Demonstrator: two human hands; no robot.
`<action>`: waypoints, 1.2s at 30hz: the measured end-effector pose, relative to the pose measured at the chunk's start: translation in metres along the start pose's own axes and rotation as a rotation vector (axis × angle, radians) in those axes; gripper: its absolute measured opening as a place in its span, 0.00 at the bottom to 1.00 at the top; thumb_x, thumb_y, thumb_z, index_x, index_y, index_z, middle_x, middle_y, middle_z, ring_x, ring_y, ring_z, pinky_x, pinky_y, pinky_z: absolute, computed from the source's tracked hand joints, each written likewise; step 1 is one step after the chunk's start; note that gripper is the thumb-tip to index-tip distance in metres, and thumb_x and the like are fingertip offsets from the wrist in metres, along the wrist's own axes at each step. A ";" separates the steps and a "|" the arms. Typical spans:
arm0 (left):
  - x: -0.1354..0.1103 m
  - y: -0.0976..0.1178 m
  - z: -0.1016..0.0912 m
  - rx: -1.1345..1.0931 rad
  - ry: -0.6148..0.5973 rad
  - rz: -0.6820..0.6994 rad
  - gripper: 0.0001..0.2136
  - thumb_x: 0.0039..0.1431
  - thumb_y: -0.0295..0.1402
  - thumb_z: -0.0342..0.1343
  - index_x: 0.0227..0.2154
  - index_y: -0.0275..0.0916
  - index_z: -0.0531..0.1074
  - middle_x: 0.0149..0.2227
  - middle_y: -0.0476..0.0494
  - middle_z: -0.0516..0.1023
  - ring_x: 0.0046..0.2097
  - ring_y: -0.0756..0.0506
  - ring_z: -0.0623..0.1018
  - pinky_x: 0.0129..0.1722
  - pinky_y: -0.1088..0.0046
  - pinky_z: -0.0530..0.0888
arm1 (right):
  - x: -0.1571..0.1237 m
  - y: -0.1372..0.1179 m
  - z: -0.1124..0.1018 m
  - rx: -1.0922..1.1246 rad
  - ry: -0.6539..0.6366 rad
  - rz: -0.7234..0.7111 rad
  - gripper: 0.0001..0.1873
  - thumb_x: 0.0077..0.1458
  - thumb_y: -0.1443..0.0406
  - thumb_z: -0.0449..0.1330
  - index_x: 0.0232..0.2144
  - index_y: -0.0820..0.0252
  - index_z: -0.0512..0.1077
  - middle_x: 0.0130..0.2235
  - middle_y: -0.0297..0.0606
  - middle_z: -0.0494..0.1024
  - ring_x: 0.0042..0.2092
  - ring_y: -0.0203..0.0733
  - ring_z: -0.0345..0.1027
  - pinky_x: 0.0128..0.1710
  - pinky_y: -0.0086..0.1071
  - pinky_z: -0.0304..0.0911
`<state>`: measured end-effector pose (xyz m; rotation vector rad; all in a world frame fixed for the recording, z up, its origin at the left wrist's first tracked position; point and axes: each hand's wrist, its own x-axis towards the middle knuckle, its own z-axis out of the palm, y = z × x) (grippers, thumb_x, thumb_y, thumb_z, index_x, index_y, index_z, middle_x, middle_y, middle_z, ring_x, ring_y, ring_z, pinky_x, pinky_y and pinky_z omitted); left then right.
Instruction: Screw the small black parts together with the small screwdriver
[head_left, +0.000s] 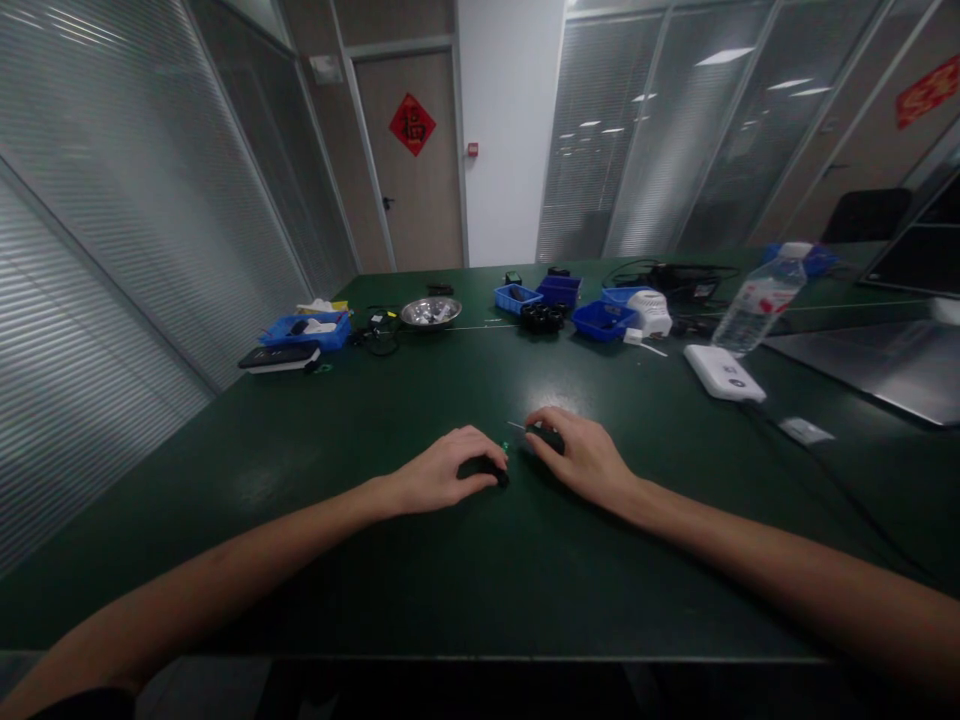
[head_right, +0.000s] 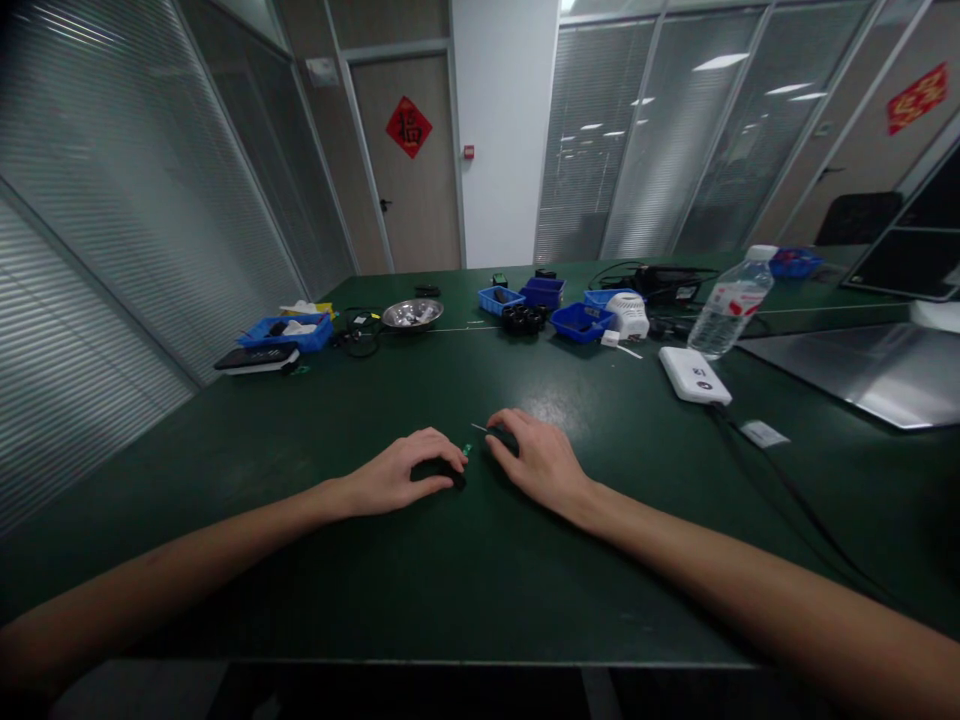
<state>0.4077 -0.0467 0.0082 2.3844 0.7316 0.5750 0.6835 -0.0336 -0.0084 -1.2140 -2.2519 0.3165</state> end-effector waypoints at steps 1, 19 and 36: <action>0.001 0.000 0.001 0.010 0.016 -0.016 0.11 0.67 0.30 0.60 0.51 0.42 0.76 0.52 0.42 0.78 0.56 0.41 0.74 0.59 0.60 0.68 | 0.000 0.000 0.000 0.001 -0.001 0.002 0.11 0.68 0.59 0.58 0.49 0.56 0.73 0.45 0.41 0.79 0.41 0.45 0.75 0.43 0.40 0.69; 0.006 0.004 0.008 0.047 0.023 -0.051 0.11 0.67 0.31 0.59 0.51 0.43 0.75 0.53 0.43 0.78 0.58 0.41 0.73 0.60 0.59 0.65 | 0.000 0.000 0.000 -0.006 -0.011 0.000 0.11 0.68 0.58 0.58 0.49 0.55 0.72 0.45 0.41 0.79 0.41 0.45 0.75 0.42 0.39 0.69; 0.038 -0.022 -0.006 0.101 -0.041 0.103 0.12 0.68 0.28 0.56 0.52 0.41 0.73 0.56 0.41 0.77 0.59 0.42 0.74 0.63 0.58 0.65 | -0.001 0.002 -0.002 0.025 0.058 0.024 0.12 0.68 0.58 0.58 0.49 0.56 0.73 0.46 0.41 0.80 0.44 0.46 0.76 0.43 0.40 0.69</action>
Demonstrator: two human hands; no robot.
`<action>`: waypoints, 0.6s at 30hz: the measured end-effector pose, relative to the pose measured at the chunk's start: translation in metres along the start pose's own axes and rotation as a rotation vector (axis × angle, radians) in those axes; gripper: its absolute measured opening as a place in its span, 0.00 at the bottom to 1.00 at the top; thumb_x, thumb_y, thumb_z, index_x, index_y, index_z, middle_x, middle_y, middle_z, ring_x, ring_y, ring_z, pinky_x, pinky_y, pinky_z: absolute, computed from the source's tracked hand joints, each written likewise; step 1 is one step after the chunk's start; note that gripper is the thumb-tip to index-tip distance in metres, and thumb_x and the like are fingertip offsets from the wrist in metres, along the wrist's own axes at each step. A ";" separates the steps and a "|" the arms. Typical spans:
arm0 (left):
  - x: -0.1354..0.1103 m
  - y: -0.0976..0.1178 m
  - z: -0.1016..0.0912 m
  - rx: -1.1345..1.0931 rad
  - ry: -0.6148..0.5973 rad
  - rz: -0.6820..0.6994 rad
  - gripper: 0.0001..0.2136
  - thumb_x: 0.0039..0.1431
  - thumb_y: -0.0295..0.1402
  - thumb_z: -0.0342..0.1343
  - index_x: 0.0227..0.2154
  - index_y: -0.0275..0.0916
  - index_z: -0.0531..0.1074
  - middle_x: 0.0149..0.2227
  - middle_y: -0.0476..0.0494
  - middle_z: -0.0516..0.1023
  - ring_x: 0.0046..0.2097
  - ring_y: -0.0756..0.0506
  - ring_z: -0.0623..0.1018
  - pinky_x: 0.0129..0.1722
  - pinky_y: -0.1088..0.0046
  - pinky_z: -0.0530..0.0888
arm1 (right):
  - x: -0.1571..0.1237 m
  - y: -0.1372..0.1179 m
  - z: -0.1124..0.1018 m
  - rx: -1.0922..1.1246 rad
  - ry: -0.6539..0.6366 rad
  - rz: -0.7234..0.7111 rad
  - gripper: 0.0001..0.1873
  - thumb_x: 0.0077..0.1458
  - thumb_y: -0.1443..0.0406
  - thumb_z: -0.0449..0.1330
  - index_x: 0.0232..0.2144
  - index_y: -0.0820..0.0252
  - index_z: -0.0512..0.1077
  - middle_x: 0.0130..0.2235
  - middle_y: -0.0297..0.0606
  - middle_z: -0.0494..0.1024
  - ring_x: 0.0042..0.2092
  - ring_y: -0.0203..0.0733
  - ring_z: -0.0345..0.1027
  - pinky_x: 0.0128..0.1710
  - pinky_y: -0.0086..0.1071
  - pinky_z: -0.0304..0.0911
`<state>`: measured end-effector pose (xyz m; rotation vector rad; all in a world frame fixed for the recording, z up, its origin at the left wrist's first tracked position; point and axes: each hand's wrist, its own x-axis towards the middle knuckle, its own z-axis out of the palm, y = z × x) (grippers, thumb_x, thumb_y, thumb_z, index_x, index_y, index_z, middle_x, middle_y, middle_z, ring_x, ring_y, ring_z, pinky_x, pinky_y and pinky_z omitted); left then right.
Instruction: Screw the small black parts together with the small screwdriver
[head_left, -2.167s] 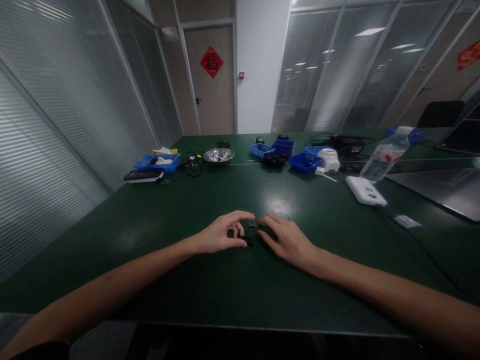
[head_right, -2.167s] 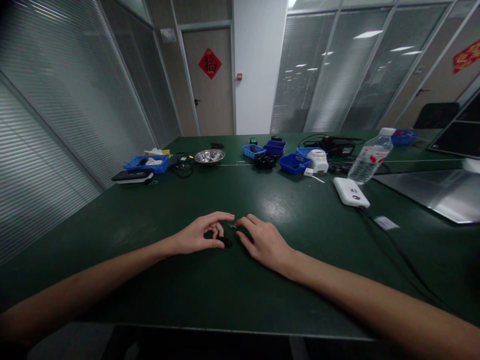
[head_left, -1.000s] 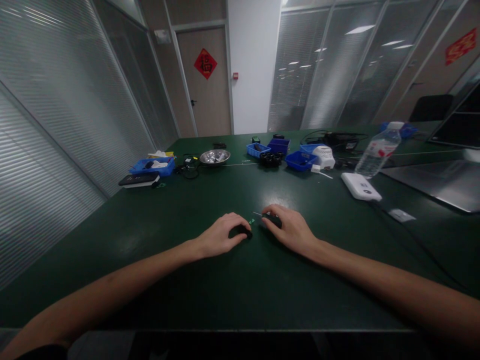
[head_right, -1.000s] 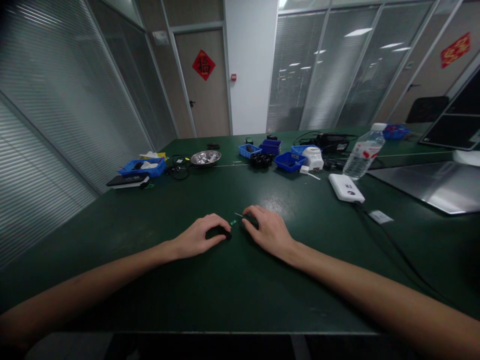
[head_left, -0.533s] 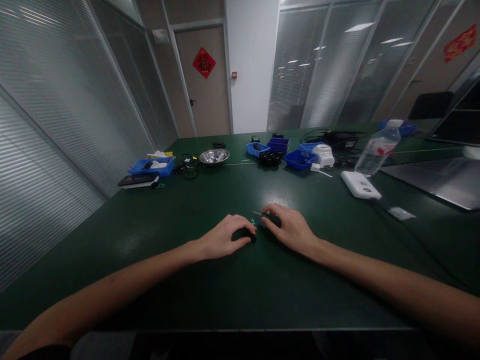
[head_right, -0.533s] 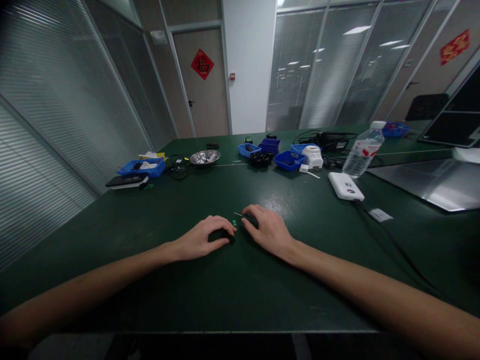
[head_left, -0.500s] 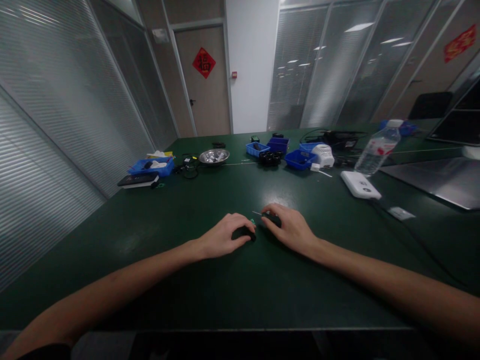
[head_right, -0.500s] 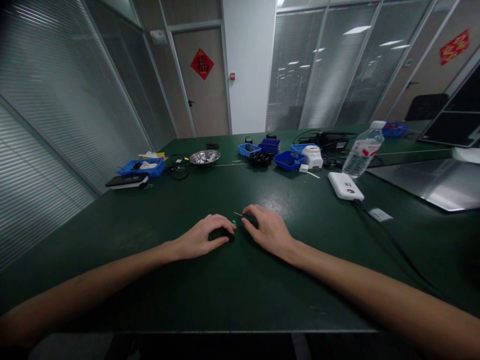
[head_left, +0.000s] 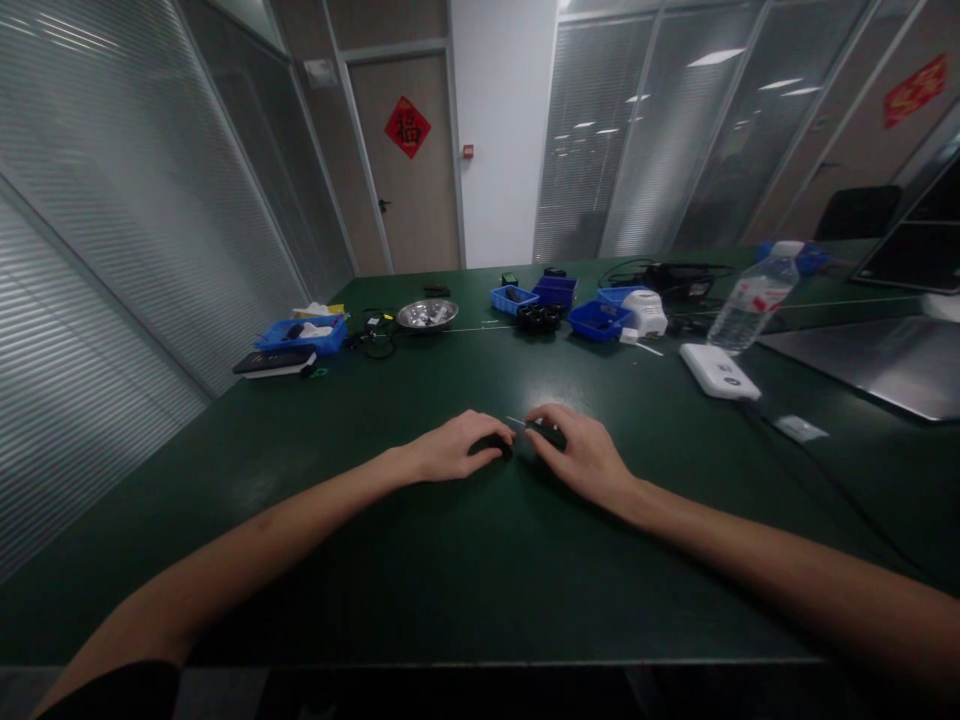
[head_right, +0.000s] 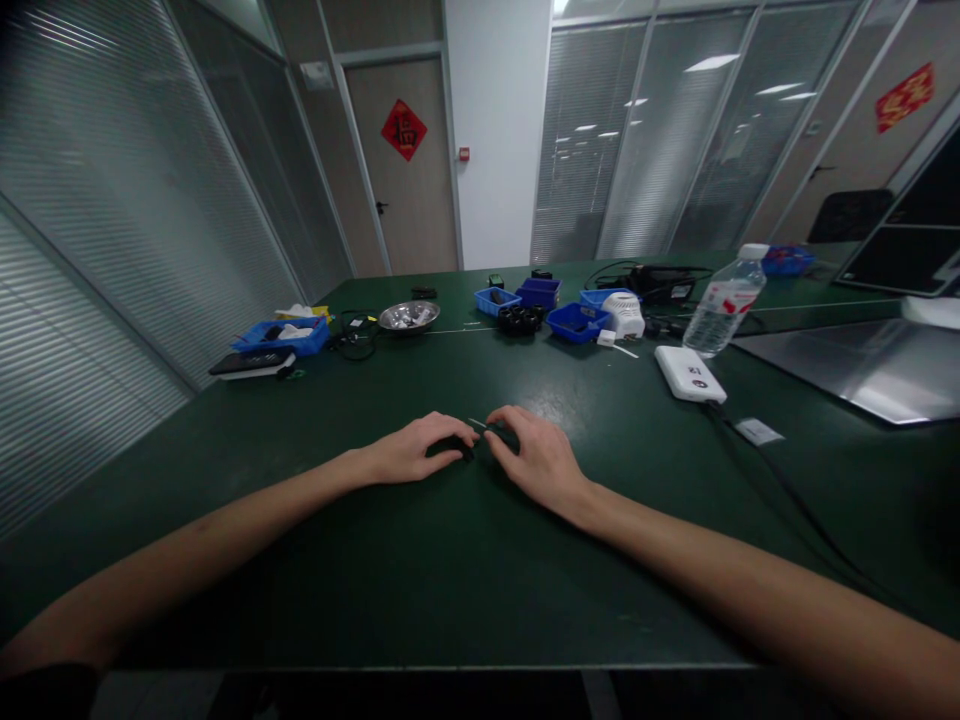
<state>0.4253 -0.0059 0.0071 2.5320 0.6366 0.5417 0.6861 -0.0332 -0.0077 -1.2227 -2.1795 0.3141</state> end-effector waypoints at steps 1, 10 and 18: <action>-0.001 -0.001 -0.002 0.019 -0.017 0.008 0.12 0.69 0.28 0.56 0.54 0.41 0.72 0.55 0.40 0.77 0.58 0.42 0.74 0.62 0.59 0.66 | 0.000 0.001 0.000 0.004 0.005 0.004 0.12 0.68 0.58 0.58 0.49 0.56 0.73 0.46 0.41 0.80 0.44 0.46 0.76 0.43 0.40 0.69; -0.086 -0.055 -0.053 0.220 0.066 -0.268 0.15 0.72 0.36 0.51 0.58 0.44 0.71 0.56 0.40 0.76 0.56 0.41 0.76 0.57 0.59 0.73 | 0.001 0.002 -0.002 0.030 -0.010 0.006 0.12 0.68 0.57 0.57 0.50 0.55 0.73 0.45 0.41 0.80 0.45 0.47 0.75 0.45 0.42 0.70; -0.212 -0.131 -0.145 0.380 0.154 -0.681 0.22 0.66 0.45 0.53 0.57 0.39 0.72 0.58 0.39 0.75 0.58 0.36 0.75 0.60 0.57 0.71 | 0.001 -0.002 -0.002 0.044 -0.025 0.015 0.12 0.68 0.58 0.57 0.49 0.55 0.73 0.45 0.41 0.79 0.45 0.48 0.75 0.44 0.42 0.71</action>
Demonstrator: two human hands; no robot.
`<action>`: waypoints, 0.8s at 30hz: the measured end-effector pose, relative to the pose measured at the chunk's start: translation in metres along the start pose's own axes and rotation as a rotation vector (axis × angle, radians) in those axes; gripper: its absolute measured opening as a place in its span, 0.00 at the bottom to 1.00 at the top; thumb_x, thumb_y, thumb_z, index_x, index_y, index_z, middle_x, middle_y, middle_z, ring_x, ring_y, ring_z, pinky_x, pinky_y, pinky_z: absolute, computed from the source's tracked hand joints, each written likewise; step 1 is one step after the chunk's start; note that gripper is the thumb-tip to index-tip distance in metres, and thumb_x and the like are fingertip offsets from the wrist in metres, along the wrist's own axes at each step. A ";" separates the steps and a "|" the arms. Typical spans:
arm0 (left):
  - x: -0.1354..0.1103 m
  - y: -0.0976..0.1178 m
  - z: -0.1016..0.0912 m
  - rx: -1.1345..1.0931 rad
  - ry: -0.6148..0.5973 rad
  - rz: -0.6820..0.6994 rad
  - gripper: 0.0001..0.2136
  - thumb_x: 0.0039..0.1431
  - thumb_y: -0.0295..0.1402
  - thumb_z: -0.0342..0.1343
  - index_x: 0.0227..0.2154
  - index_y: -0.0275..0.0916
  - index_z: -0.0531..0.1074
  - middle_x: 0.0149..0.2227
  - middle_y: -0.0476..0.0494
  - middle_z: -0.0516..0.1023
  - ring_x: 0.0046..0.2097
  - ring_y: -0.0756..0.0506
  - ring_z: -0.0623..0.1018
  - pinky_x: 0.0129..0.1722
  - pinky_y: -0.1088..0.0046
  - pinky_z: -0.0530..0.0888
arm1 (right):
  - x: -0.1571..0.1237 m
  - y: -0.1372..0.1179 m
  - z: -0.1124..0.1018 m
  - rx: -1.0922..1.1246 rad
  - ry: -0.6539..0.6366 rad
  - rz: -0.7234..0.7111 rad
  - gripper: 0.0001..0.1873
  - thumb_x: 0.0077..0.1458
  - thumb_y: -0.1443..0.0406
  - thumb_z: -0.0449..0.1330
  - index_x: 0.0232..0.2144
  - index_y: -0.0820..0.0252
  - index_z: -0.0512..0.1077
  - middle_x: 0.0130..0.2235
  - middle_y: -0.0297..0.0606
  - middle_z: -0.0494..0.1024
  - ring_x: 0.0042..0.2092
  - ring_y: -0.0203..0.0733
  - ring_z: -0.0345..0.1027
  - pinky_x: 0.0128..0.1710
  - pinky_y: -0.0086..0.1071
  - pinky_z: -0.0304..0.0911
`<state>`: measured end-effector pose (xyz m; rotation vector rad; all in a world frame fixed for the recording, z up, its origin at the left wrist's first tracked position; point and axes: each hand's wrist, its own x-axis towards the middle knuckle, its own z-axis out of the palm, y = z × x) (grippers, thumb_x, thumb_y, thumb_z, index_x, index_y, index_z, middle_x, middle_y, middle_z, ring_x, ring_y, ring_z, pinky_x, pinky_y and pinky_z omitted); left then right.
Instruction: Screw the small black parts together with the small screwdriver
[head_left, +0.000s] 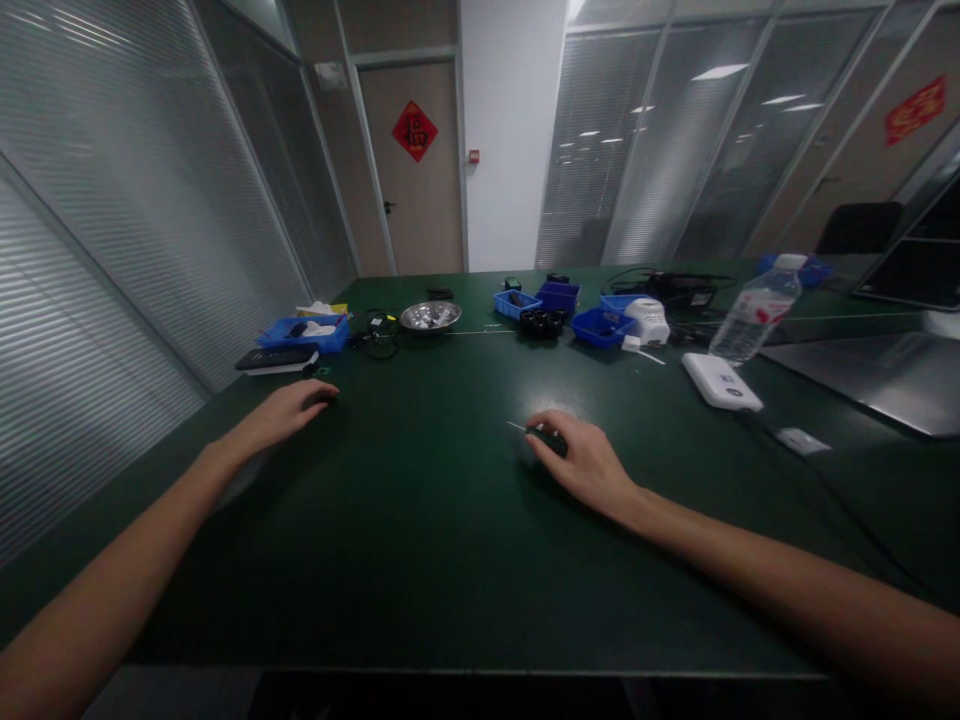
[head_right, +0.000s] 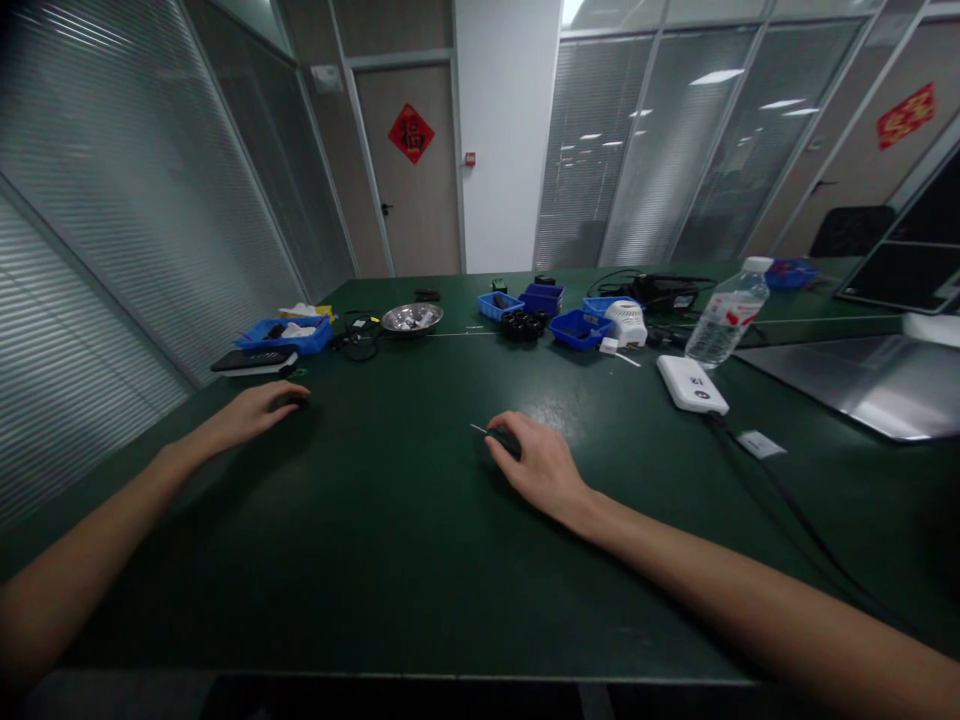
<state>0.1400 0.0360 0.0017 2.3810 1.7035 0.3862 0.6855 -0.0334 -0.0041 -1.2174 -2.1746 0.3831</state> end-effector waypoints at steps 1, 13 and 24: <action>-0.002 -0.015 -0.007 0.019 -0.002 -0.037 0.21 0.65 0.44 0.53 0.56 0.39 0.73 0.57 0.39 0.76 0.58 0.36 0.74 0.60 0.57 0.70 | 0.000 -0.001 0.000 0.000 -0.001 0.001 0.12 0.68 0.58 0.57 0.49 0.55 0.73 0.45 0.41 0.79 0.45 0.47 0.75 0.44 0.42 0.71; -0.021 -0.052 -0.038 0.076 -0.043 -0.249 0.21 0.59 0.41 0.55 0.50 0.33 0.79 0.55 0.37 0.79 0.55 0.37 0.77 0.59 0.62 0.70 | 0.000 -0.003 0.001 -0.009 -0.019 -0.023 0.11 0.68 0.58 0.57 0.48 0.54 0.73 0.45 0.40 0.79 0.44 0.47 0.75 0.42 0.40 0.70; -0.021 -0.066 -0.038 0.098 0.021 -0.217 0.25 0.60 0.49 0.55 0.50 0.34 0.78 0.54 0.37 0.79 0.54 0.36 0.76 0.58 0.62 0.69 | -0.001 -0.002 0.002 -0.002 -0.036 -0.048 0.11 0.69 0.57 0.57 0.49 0.53 0.72 0.46 0.39 0.79 0.44 0.46 0.75 0.42 0.40 0.70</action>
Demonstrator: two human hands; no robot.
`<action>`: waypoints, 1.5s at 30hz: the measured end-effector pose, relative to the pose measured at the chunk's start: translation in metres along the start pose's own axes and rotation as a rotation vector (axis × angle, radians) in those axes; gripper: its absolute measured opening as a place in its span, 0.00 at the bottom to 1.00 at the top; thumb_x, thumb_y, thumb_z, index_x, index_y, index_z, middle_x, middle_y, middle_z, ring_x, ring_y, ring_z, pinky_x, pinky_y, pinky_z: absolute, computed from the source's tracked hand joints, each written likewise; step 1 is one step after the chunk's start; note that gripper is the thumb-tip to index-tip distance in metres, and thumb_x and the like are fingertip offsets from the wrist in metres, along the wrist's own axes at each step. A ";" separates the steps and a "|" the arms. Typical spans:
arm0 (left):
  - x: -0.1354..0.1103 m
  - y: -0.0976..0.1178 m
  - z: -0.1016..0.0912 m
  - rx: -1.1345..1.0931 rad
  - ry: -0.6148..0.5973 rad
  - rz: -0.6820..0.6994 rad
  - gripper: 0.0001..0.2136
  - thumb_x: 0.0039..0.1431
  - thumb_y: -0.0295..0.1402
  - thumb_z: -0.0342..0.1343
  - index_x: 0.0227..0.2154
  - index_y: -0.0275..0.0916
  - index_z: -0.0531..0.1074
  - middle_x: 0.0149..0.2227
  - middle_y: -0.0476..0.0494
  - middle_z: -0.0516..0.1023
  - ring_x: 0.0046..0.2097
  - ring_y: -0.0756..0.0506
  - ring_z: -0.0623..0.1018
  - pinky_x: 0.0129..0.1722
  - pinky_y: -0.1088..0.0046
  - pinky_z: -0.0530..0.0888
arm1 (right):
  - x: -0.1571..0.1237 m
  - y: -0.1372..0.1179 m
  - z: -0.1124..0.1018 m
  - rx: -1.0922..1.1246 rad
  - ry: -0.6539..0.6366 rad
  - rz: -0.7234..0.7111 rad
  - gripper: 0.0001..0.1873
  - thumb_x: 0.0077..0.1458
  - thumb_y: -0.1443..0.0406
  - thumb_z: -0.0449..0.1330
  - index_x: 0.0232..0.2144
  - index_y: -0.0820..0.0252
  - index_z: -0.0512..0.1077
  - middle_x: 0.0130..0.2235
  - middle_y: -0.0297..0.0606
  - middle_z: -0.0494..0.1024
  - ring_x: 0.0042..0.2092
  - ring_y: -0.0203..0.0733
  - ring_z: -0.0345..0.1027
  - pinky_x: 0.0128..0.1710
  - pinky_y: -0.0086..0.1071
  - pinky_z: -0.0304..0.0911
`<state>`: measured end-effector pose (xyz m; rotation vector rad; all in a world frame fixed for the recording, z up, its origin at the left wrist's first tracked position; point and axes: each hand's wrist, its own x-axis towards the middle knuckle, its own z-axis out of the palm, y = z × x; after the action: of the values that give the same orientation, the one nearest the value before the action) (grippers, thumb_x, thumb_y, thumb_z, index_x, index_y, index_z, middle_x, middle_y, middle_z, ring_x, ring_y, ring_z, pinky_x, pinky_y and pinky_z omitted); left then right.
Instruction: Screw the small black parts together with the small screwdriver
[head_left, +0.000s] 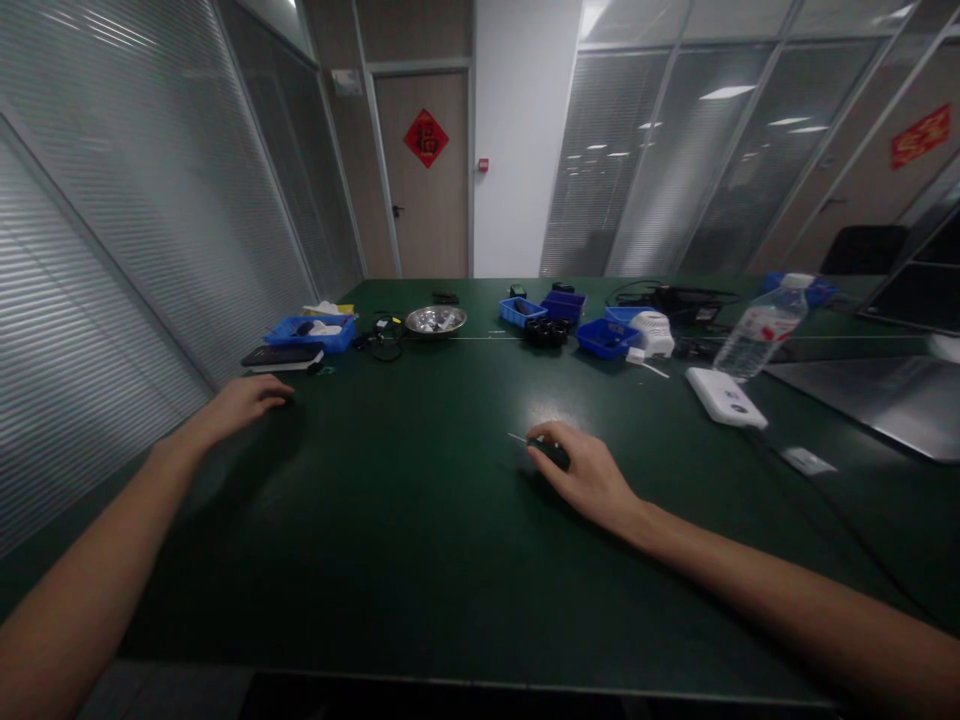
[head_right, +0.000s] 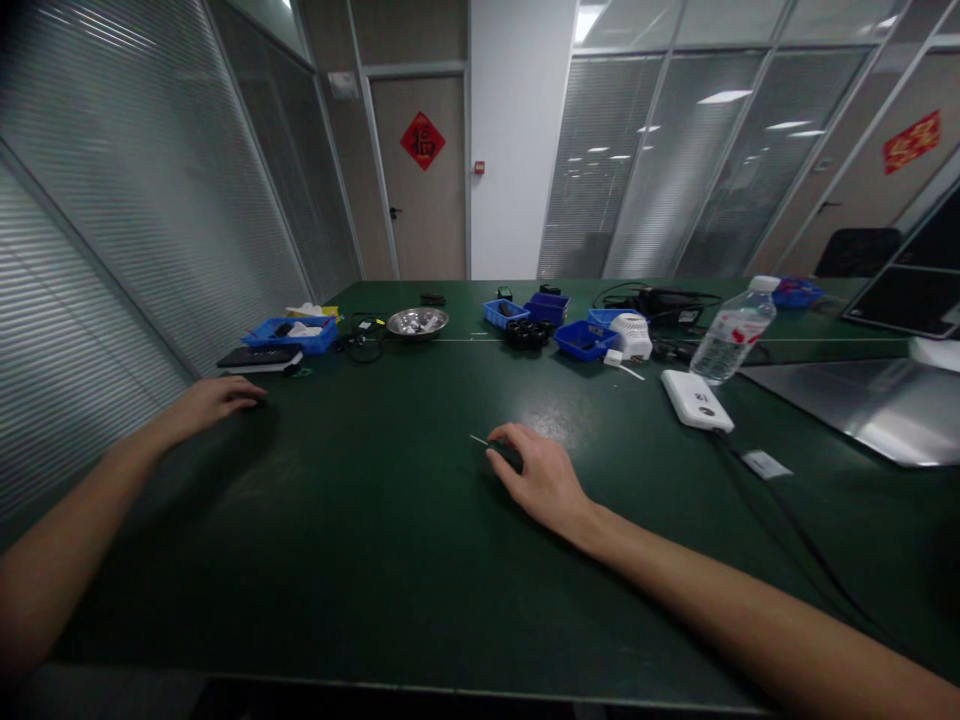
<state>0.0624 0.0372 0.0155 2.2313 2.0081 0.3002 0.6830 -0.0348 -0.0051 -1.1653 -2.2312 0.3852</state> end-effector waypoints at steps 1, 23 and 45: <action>0.000 -0.001 0.000 0.006 -0.005 0.002 0.26 0.60 0.50 0.54 0.49 0.34 0.79 0.54 0.37 0.79 0.54 0.36 0.76 0.58 0.63 0.69 | 0.000 0.000 0.000 0.000 0.001 0.001 0.11 0.69 0.58 0.57 0.49 0.53 0.72 0.45 0.39 0.79 0.44 0.46 0.75 0.41 0.39 0.70; -0.003 -0.020 0.009 -0.364 0.034 -0.288 0.43 0.45 0.63 0.66 0.54 0.30 0.75 0.49 0.41 0.83 0.51 0.40 0.79 0.53 0.67 0.72 | 0.000 -0.002 -0.001 -0.012 -0.027 -0.020 0.12 0.69 0.57 0.57 0.50 0.54 0.72 0.46 0.41 0.80 0.43 0.47 0.76 0.41 0.41 0.72; -0.011 -0.007 0.000 -0.075 0.027 -0.266 0.24 0.59 0.53 0.61 0.48 0.37 0.79 0.44 0.49 0.83 0.48 0.40 0.77 0.47 0.70 0.69 | 0.000 -0.002 -0.001 0.004 -0.036 -0.055 0.12 0.68 0.57 0.57 0.50 0.54 0.73 0.46 0.41 0.80 0.44 0.47 0.76 0.41 0.41 0.73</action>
<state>0.0551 0.0273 0.0132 1.8970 2.2345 0.3705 0.6821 -0.0364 -0.0032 -1.1005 -2.2873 0.3911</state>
